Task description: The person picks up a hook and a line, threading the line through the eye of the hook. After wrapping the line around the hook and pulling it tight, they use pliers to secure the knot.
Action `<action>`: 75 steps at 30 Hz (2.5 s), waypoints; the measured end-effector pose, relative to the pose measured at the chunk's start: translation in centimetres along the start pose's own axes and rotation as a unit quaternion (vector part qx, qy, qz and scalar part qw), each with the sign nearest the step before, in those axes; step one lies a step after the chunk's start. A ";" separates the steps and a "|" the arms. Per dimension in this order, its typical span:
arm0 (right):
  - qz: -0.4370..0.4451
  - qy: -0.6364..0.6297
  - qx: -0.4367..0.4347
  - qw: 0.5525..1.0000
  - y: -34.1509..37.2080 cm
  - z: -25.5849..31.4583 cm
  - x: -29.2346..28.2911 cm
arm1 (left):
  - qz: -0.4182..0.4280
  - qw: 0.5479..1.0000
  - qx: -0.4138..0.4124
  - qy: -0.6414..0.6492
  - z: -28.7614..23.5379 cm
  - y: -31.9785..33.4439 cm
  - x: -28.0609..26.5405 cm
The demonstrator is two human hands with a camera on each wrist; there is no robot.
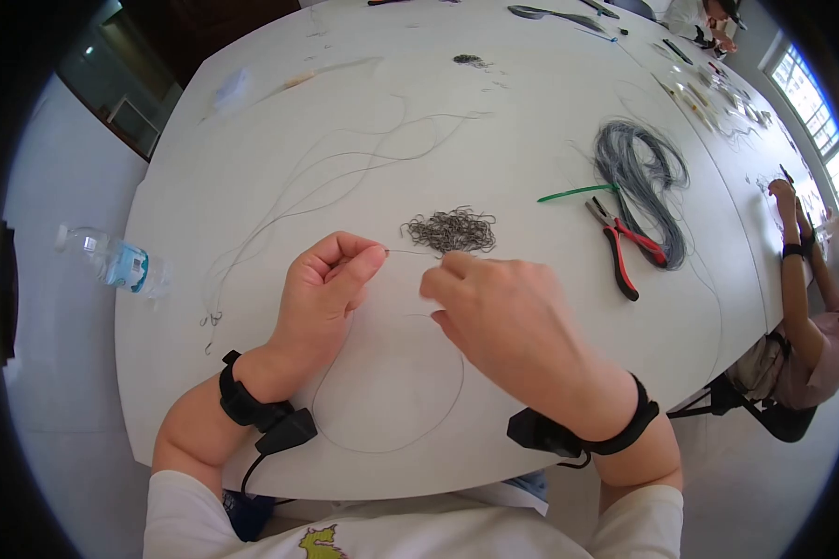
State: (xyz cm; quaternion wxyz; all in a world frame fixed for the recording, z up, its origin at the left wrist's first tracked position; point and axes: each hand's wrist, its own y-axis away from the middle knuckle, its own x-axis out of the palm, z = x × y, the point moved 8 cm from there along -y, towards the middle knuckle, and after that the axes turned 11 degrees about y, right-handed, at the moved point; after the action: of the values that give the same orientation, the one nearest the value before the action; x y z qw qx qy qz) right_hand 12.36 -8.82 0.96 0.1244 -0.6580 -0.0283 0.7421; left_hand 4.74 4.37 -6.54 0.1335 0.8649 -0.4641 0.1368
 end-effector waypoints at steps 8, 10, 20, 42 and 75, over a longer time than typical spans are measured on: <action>0.066 -0.063 0.060 0.994 -0.4 -0.5 1.5 | -0.001 1.000 -0.010 0.001 -0.1 0.0 -0.1; 0.068 -0.043 0.036 0.996 -0.5 -0.4 2.9 | -0.003 1.000 -0.007 0.004 -0.2 0.1 -0.1; 0.142 -0.332 0.224 0.905 -0.9 -4.3 1.6 | 0.016 0.998 -0.006 -0.054 -0.2 0.0 0.1; 0.095 -0.220 0.006 0.971 -1.4 -2.3 1.8 | 0.027 0.997 -0.011 -0.072 -0.5 0.2 0.3; 0.089 -0.262 0.155 0.948 -0.5 -6.7 0.5 | 0.031 0.995 -0.033 -0.093 -0.3 0.1 0.3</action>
State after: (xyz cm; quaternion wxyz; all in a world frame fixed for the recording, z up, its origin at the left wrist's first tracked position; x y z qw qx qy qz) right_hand 18.93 -8.98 -0.32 0.1465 -0.4129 0.1141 0.8917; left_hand 4.81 4.18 -6.15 0.1137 0.8541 -0.5056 0.0442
